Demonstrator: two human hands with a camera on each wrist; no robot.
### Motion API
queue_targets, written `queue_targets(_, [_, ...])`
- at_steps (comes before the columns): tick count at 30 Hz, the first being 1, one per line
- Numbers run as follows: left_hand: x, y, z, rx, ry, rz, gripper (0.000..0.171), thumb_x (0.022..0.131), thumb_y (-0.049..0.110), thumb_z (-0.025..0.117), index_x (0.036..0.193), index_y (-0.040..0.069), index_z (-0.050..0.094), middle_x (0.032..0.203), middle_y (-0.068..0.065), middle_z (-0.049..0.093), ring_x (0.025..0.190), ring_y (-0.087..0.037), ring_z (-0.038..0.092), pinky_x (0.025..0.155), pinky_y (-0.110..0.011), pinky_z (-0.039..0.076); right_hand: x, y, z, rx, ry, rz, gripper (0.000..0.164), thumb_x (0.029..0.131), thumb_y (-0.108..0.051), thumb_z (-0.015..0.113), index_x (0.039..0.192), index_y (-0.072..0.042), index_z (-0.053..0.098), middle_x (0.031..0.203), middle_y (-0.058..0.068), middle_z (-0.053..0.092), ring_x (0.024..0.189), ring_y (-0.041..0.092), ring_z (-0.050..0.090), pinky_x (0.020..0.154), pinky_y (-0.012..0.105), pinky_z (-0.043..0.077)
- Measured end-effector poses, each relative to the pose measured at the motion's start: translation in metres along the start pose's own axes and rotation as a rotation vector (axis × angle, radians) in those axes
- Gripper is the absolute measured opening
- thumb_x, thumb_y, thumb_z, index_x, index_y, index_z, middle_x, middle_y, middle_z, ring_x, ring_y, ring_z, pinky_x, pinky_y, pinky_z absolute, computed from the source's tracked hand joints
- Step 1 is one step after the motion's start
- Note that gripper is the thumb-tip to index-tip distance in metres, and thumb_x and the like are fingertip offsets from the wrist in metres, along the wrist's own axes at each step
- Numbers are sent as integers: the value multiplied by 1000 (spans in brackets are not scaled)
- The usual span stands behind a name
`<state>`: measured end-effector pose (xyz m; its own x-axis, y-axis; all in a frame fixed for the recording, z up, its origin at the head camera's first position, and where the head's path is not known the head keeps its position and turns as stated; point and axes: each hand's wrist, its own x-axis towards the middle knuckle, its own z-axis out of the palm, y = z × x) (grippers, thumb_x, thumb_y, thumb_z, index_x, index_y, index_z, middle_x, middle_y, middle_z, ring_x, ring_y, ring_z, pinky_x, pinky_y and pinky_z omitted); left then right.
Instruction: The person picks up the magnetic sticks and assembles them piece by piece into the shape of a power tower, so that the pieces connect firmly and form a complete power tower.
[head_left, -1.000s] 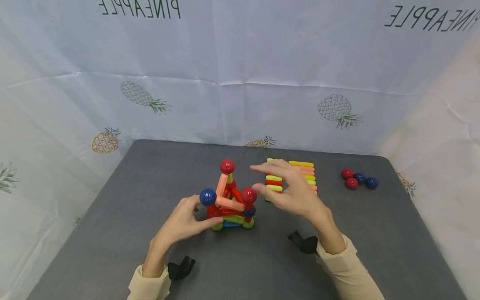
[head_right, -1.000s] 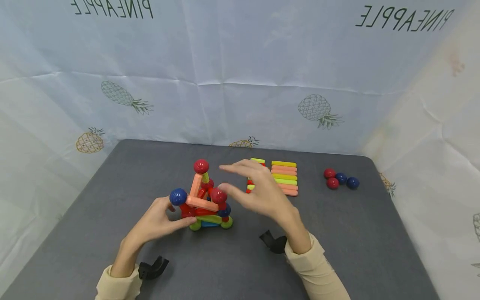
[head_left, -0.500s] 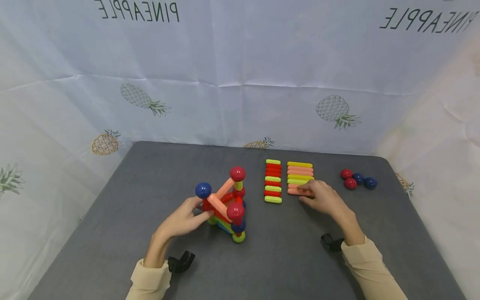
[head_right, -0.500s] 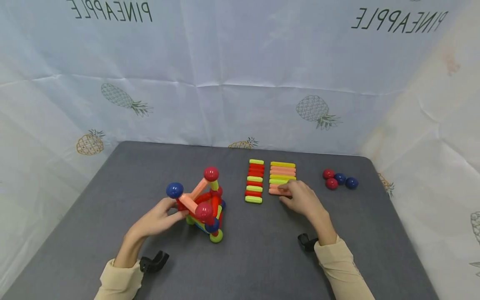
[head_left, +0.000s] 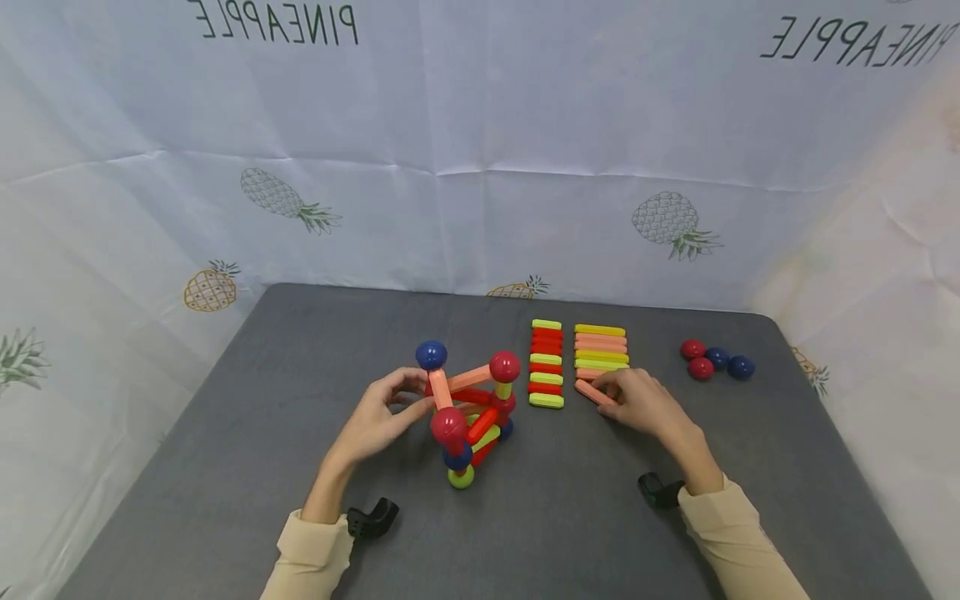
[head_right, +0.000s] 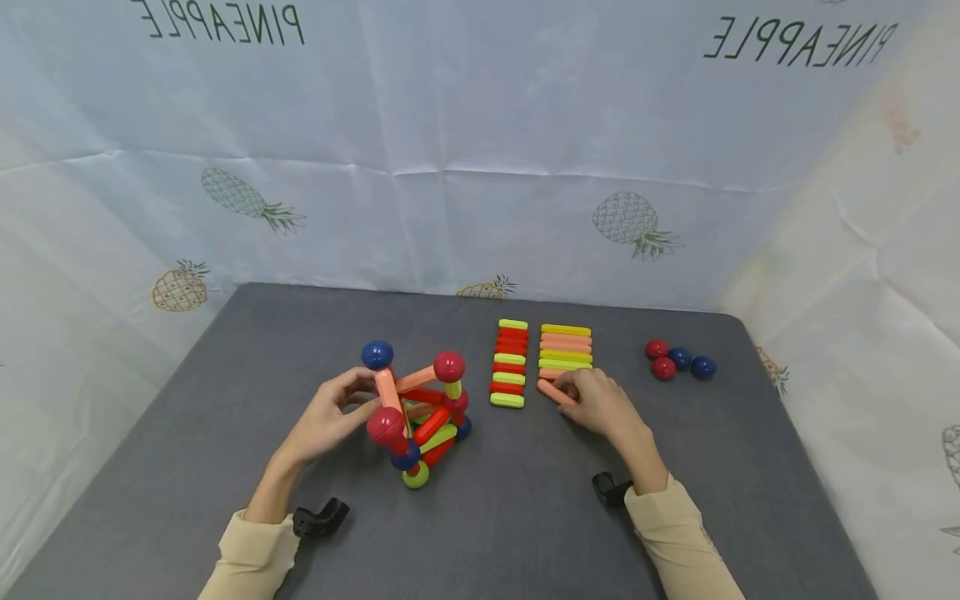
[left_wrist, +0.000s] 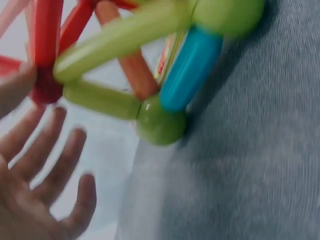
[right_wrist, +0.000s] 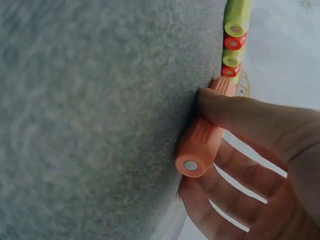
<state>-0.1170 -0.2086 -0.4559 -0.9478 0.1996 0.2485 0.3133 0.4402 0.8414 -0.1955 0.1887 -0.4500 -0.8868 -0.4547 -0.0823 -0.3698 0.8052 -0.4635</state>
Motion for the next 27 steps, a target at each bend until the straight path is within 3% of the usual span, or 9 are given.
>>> queue_targets(3, [2, 3, 5, 19, 111, -13, 30, 99, 13, 67, 129, 7, 66, 116, -11, 72, 104, -21, 68, 87, -34, 58, -1, 1, 0, 41, 14, -72, 39, 88, -5, 78, 125, 1, 69, 79, 1, 65, 67, 9, 51, 60, 24, 45])
queue_targets(6, [2, 11, 9, -45, 292, 32, 20, 103, 10, 59, 120, 5, 69, 105, -10, 74, 96, -15, 69, 81, -24, 56, -4, -3, -4, 100, 74, -139, 38, 90, -6, 76, 126, 2, 68, 83, 2, 65, 70, 9, 54, 62, 24, 48])
queue_targets(10, [-2, 20, 8, -184, 464, 343, 13, 98, -4, 52, 101, -10, 63, 79, -13, 64, 76, -9, 64, 71, -20, 51, -8, -24, -19, 197, 227, -188, 33, 91, -9, 76, 121, -1, 67, 96, 7, 72, 79, 14, 66, 71, 27, 58])
queue_targets(12, [-6, 22, 6, -154, 454, 503, 19, 98, 6, 56, 98, -13, 60, 74, -13, 60, 71, -10, 59, 67, -23, 48, -9, -41, -29, 261, 311, -210, 34, 90, -9, 77, 122, -4, 65, 100, 9, 73, 83, 12, 69, 74, 27, 60])
queue_targets(14, [-11, 23, 4, -57, 398, 556, 37, 98, 27, 62, 104, -10, 59, 76, -10, 60, 71, -11, 57, 65, -25, 46, -10, -60, -38, 343, 388, -253, 40, 89, -5, 77, 126, -5, 60, 103, 10, 73, 85, 8, 69, 78, 24, 60])
queue_targets(16, [-16, 22, 5, 55, 326, 507, 59, 92, 52, 69, 113, -3, 60, 81, -5, 62, 74, -12, 56, 66, -27, 46, -12, -80, -45, 434, 459, -341, 48, 87, 4, 76, 130, -3, 56, 101, 12, 71, 86, 5, 68, 81, 22, 59])
queue_targets(18, [-21, 23, 7, 146, 250, 404, 69, 83, 61, 76, 120, 6, 60, 90, 0, 66, 81, -10, 59, 68, -27, 47, -12, -100, -50, 504, 502, -463, 56, 83, 11, 75, 134, 0, 52, 99, 14, 71, 86, 4, 69, 82, 21, 59])
queue_targets(23, [-24, 27, 12, 203, 154, 251, 62, 69, 32, 95, 120, 13, 66, 103, 3, 74, 88, -6, 63, 69, -28, 52, -12, -145, -57, 537, 525, -723, 61, 78, 17, 76, 133, 3, 53, 92, 12, 74, 90, 10, 71, 78, 18, 56])
queue_targets(27, [-21, 30, 12, 177, 92, 190, 45, 74, 23, 91, 114, 17, 72, 102, 4, 77, 85, -6, 65, 69, -28, 54, -11, -165, -55, 526, 483, -804, 61, 77, 13, 79, 131, 2, 55, 93, 9, 74, 90, 15, 72, 82, 24, 59])
